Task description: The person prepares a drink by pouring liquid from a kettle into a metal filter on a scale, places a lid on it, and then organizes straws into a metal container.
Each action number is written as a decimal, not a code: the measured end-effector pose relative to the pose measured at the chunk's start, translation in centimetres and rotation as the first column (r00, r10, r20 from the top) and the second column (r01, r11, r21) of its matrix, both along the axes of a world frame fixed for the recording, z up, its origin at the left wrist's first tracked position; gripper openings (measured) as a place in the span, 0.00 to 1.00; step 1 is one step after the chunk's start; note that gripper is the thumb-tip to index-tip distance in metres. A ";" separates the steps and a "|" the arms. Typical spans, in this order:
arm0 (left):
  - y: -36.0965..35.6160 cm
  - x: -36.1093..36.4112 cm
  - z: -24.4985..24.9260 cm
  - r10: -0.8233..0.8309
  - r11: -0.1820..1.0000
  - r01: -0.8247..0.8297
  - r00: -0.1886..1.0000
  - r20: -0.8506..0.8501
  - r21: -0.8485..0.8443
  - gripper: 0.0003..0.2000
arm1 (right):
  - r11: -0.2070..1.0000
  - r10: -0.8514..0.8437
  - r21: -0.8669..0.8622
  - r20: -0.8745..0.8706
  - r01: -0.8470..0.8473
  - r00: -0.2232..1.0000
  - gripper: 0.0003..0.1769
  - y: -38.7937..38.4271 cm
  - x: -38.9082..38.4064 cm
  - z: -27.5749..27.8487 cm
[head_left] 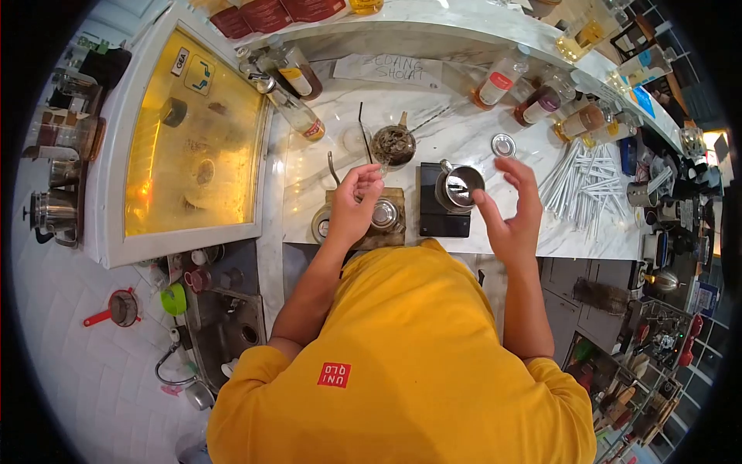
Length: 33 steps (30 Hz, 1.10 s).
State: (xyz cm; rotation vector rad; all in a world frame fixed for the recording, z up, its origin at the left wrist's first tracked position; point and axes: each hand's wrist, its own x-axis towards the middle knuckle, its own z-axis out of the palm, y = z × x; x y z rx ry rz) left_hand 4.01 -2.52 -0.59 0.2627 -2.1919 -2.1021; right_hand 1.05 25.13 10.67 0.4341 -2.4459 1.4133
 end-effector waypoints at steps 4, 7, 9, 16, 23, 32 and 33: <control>-0.4 1.0 0.3 0.023 0.999 -0.022 1.000 0.018 -0.050 0.16 | 0.965 0.235 -0.144 0.113 -0.218 0.965 0.25 -1.7 2.5 0.9; -0.5 1.8 0.0 0.027 0.998 -0.027 1.000 0.001 -0.062 0.16 | 0.915 0.391 -0.245 0.354 -0.319 0.849 0.26 -2.8 4.3 -0.7; -0.7 2.6 0.0 0.045 0.995 -0.045 0.999 0.002 -0.086 0.15 | 0.857 0.513 -0.328 0.484 -0.397 0.709 0.25 -3.2 4.8 -2.3; -0.1 4.5 1.1 0.153 0.988 -0.153 0.987 -0.049 0.007 0.15 | 0.900 0.435 -0.283 0.609 -0.330 0.664 0.23 -4.6 6.0 -12.2; 0.6 7.0 2.0 0.165 0.986 -0.167 0.983 -0.077 -0.024 0.15 | 0.979 0.205 -0.142 0.692 -0.148 0.692 0.24 -7.1 6.7 -16.9; -2.4 9.0 2.9 0.125 0.992 -0.125 0.991 -0.038 0.005 0.16 | 0.941 0.314 -0.336 0.835 -0.031 0.452 0.28 -9.6 6.1 -21.2; -2.8 9.0 2.8 0.112 0.994 -0.112 0.993 -0.047 -0.002 0.15 | 0.944 0.302 -0.330 0.834 -0.020 0.462 0.28 -9.8 6.2 -21.6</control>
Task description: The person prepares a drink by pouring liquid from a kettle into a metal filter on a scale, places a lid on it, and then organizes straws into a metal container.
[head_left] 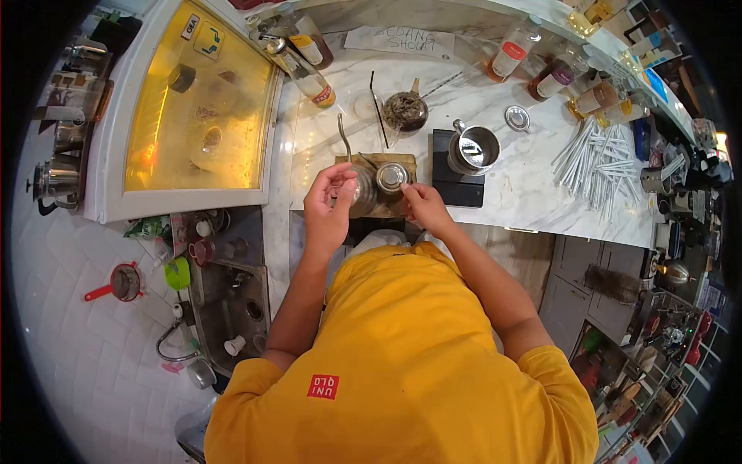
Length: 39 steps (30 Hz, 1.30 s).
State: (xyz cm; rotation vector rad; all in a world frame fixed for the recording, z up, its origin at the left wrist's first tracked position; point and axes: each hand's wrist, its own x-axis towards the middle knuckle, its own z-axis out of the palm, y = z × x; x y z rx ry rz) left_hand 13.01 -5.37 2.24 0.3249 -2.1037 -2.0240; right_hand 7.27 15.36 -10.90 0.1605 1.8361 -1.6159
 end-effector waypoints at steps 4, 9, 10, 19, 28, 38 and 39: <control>-1.6 -0.7 -0.7 -0.061 0.998 0.060 0.998 -0.022 -0.030 0.16 | 0.996 -0.083 0.006 -0.088 0.084 0.993 0.27 -0.8 0.4 -0.7; -2.0 -1.3 -1.4 -0.111 0.994 0.111 0.993 -0.035 0.003 0.19 | 0.987 -0.158 0.006 -0.154 0.161 0.975 0.26 -1.4 1.4 0.4; -2.0 -1.3 -1.1 -0.120 0.993 0.121 0.992 -0.025 0.000 0.20 | 0.984 -0.176 -0.008 -0.151 0.177 0.973 0.26 -1.4 1.6 -0.1; -3.1 -1.8 -1.2 -0.173 0.983 0.173 0.985 -0.011 0.054 0.20 | 0.961 -0.276 -0.020 -0.172 0.277 0.945 0.22 1.5 5.0 3.0; -1.1 -2.1 -1.5 -0.260 0.965 0.258 0.965 -0.034 -0.043 0.18 | 0.910 -0.414 -0.121 -0.201 0.397 0.888 0.20 7.5 8.9 14.7; 6.0 -5.3 1.5 -0.379 0.861 0.356 0.925 0.006 -0.363 0.31 | 0.846 -0.533 -0.200 -0.261 0.495 0.805 0.17 16.1 6.7 20.3; 6.7 -5.8 1.6 -0.379 0.855 0.351 0.925 0.000 -0.383 0.34 | 0.846 -0.533 -0.175 -0.267 0.503 0.803 0.18 16.4 6.2 20.6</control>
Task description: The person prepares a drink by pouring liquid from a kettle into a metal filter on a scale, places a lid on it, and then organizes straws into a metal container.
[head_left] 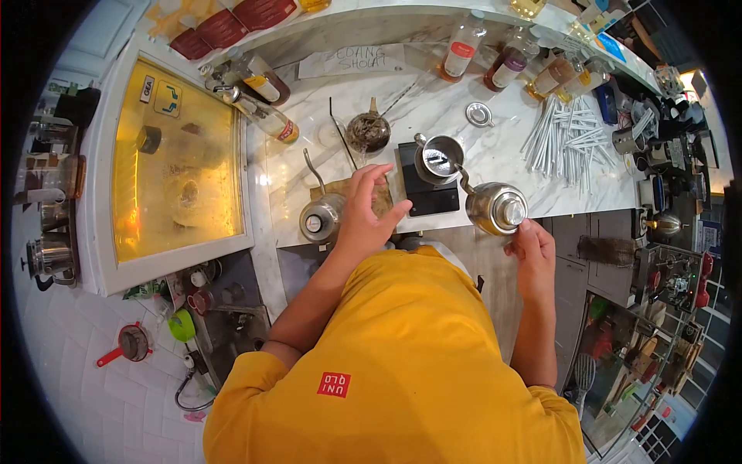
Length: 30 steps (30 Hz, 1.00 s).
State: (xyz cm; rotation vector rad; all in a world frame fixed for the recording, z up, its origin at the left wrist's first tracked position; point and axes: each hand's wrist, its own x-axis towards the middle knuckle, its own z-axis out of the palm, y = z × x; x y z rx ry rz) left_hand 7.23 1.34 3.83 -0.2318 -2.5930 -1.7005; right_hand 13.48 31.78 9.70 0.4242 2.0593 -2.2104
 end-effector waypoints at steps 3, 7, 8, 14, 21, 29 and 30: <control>1.7 -1.3 -0.8 -0.001 0.998 -0.002 0.999 -0.048 -0.062 0.43 | 0.999 -0.007 0.054 0.040 0.005 0.999 0.18 1.3 -1.2 0.1; 3.3 -2.5 -2.3 0.013 0.994 -0.024 0.995 -0.102 -0.104 0.47 | 0.997 0.013 0.070 0.081 -0.019 0.997 0.19 3.0 -2.6 -1.4; 3.6 -2.8 -2.5 0.010 0.993 -0.024 0.993 -0.120 -0.115 0.48 | 0.997 0.019 0.078 0.086 -0.026 0.996 0.19 3.2 -3.0 -1.7; 4.9 -4.0 -1.8 -0.010 0.987 -0.009 0.993 -0.118 -0.159 0.52 | 0.989 0.023 0.145 0.106 -0.039 0.994 0.19 3.5 -4.5 -2.2; 5.8 -5.0 -2.0 -0.037 0.975 0.009 0.992 -0.122 -0.223 0.54 | 0.946 0.142 0.277 0.112 -0.168 0.983 0.21 4.7 -5.9 -3.0; 5.7 -5.7 -2.2 -0.049 0.973 0.022 0.992 -0.112 -0.232 0.54 | 0.943 0.103 0.312 0.058 -0.116 0.993 0.25 3.5 -6.8 -2.1; 5.8 -5.8 -2.3 -0.050 0.974 0.023 0.992 -0.117 -0.225 0.53 | 0.943 0.099 0.314 0.063 -0.114 0.993 0.25 3.5 -6.7 -1.8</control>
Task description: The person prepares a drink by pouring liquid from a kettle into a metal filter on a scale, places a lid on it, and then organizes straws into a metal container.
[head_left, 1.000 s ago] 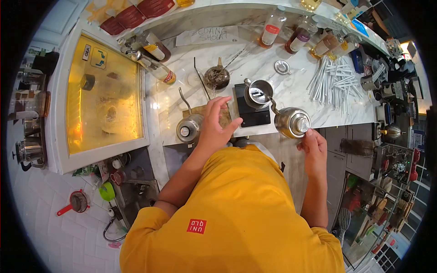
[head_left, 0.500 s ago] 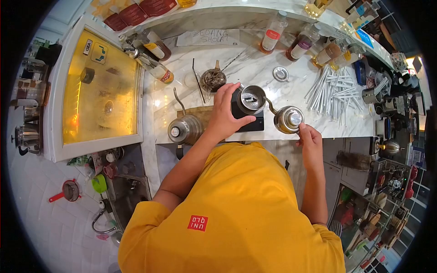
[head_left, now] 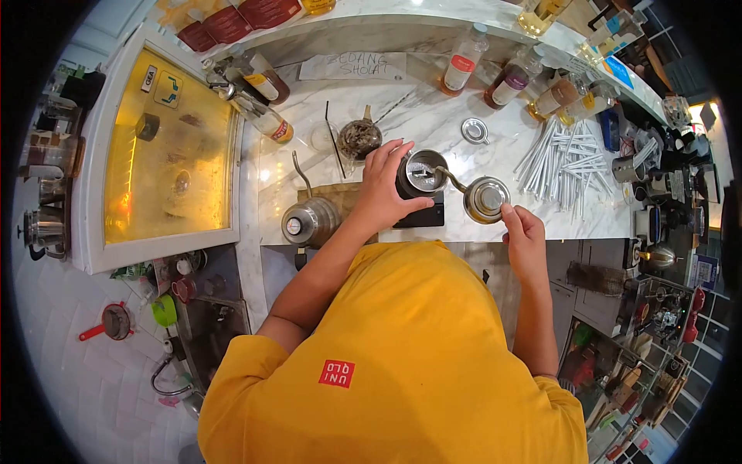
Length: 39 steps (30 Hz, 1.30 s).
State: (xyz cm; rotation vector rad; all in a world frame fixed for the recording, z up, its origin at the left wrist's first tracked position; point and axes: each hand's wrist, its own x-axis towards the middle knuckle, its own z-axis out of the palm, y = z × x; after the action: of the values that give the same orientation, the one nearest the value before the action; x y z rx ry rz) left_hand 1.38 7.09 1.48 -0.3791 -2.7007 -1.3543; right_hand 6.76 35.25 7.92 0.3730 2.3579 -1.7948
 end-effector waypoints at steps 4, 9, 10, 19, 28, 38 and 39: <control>0.1 -0.3 -0.3 -0.013 1.000 0.013 1.000 -0.003 -0.018 0.52 | 1.000 0.013 0.023 -0.011 -0.013 1.000 0.26 0.3 -0.3 1.1; 0.3 -0.3 -0.9 -0.005 1.000 0.005 1.000 -0.020 0.011 0.51 | 0.996 0.048 0.079 -0.028 -0.046 0.998 0.25 0.7 -0.5 2.7; 0.3 -0.3 -0.9 -0.006 1.000 0.006 1.000 -0.012 0.015 0.51 | 0.992 0.068 0.105 -0.038 -0.064 0.997 0.24 1.0 -0.6 2.9; 0.3 -0.4 -1.1 -0.010 0.998 0.010 1.000 -0.004 0.062 0.48 | 0.984 0.066 0.166 -0.060 -0.056 0.996 0.26 0.5 -0.7 3.4; 0.4 -0.6 -1.3 0.012 0.997 -0.010 1.000 -0.027 0.071 0.45 | 0.983 0.041 0.181 -0.061 -0.029 0.997 0.26 0.1 -0.1 2.7; 0.3 -0.7 -1.2 0.004 0.998 -0.002 1.000 -0.023 0.057 0.44 | 0.989 0.028 0.149 -0.150 -0.005 0.988 0.25 0.5 -0.4 3.7; 0.2 -0.8 -1.1 -0.001 0.999 0.002 1.000 -0.017 0.052 0.44 | 0.989 0.018 0.150 -0.158 0.006 0.987 0.25 0.5 -0.4 3.8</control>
State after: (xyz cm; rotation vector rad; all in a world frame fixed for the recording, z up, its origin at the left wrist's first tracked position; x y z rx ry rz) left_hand 0.63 7.34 0.36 -0.3864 -2.6465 -1.4116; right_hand 6.37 35.79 11.76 0.2485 2.6093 -1.7078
